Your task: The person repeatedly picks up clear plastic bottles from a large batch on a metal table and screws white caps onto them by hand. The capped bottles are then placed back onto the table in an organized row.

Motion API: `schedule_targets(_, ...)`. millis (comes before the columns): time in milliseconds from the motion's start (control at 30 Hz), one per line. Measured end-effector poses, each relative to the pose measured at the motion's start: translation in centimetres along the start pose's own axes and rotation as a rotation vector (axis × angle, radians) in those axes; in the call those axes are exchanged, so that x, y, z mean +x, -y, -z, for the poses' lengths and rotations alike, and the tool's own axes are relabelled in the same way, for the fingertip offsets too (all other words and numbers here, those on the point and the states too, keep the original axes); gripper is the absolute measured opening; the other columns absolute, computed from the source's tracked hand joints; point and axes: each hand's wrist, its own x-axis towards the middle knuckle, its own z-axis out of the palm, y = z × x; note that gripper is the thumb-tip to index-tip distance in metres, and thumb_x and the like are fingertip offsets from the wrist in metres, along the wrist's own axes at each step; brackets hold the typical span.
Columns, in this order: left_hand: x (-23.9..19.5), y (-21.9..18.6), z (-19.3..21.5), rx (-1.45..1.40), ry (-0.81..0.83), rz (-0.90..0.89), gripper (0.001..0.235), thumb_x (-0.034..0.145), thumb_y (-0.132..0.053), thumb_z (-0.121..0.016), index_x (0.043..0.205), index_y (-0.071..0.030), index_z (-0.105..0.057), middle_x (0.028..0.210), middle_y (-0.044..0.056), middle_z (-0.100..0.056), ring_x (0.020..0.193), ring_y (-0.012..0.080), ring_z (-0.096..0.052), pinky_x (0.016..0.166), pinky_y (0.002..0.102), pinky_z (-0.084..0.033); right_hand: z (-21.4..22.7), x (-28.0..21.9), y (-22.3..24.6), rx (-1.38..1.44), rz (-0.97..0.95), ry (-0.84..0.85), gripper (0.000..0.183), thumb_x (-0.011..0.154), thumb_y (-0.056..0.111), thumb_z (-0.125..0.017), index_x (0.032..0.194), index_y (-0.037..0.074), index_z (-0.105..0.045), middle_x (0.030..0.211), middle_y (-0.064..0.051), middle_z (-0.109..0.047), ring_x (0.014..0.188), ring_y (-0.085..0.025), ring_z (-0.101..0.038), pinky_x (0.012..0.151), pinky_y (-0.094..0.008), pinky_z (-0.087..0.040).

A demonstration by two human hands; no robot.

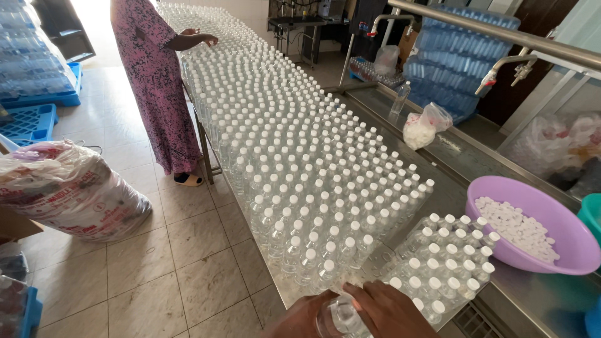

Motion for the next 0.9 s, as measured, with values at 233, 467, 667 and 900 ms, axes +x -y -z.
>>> schedule_targets(233, -0.8, 1.0, -0.2, 0.008, 0.029, 0.0, 0.09, 0.087, -0.055, -0.079, 0.158, -0.011, -0.047, 0.148, 0.023, -0.065, 0.124, 0.0412, -0.071, 0.109, 0.059, -0.056, 1.7, 0.0, 0.6, 0.151, -0.269, 0.155, 0.087, 0.096, 0.081, -0.039, 0.168, 0.034, -0.036, 0.173, 0.004, -0.049, 0.138, -0.022, -0.074, 0.103, -0.045, -0.063)
schedule_targets(467, -1.4, 2.0, -0.1, 0.04, 0.086, 0.332, 0.069, 0.099, -0.045, -0.06, 0.164, -0.026, -0.046, 0.166, 0.008, -0.048, 0.156, 0.0254, -0.045, 0.127, 0.044, -0.036, -2.7, -1.7, -3.8, -0.298, 0.57, -0.015, 0.054, 0.123, 0.05, -0.042, 0.152, 0.008, -0.059, 0.141, -0.018, -0.061, 0.121, -0.039, -0.059, 0.096, -0.055, -0.05)
schedule_targets(667, -0.5, 1.5, -0.5, 0.01, 0.059, 0.052, 0.076, 0.091, -0.056, -0.076, 0.151, -0.014, -0.056, 0.138, 0.019, -0.071, 0.121, 0.0362, -0.072, 0.104, 0.047, -0.057, -4.0, -1.3, -0.9, 0.041, -0.469, 0.086, 0.033, 0.107, 0.042, -0.044, 0.134, 0.044, -0.063, 0.103, 0.01, -0.082, 0.086, -0.014, -0.079, 0.074, -0.037, -0.062)
schedule_targets(900, -1.4, -1.8, 1.7, 0.051, 0.333, 0.247, 0.065, 0.096, -0.035, -0.071, 0.154, -0.013, -0.051, 0.153, 0.015, -0.059, 0.135, 0.033, -0.059, 0.118, 0.054, -0.044, -3.9, -4.2, -2.1, -0.305, 0.168, -0.099, 0.044, 0.105, 0.053, -0.068, 0.13, 0.017, -0.065, 0.099, -0.008, -0.07, 0.081, -0.027, -0.07, 0.063, -0.045, -0.058)
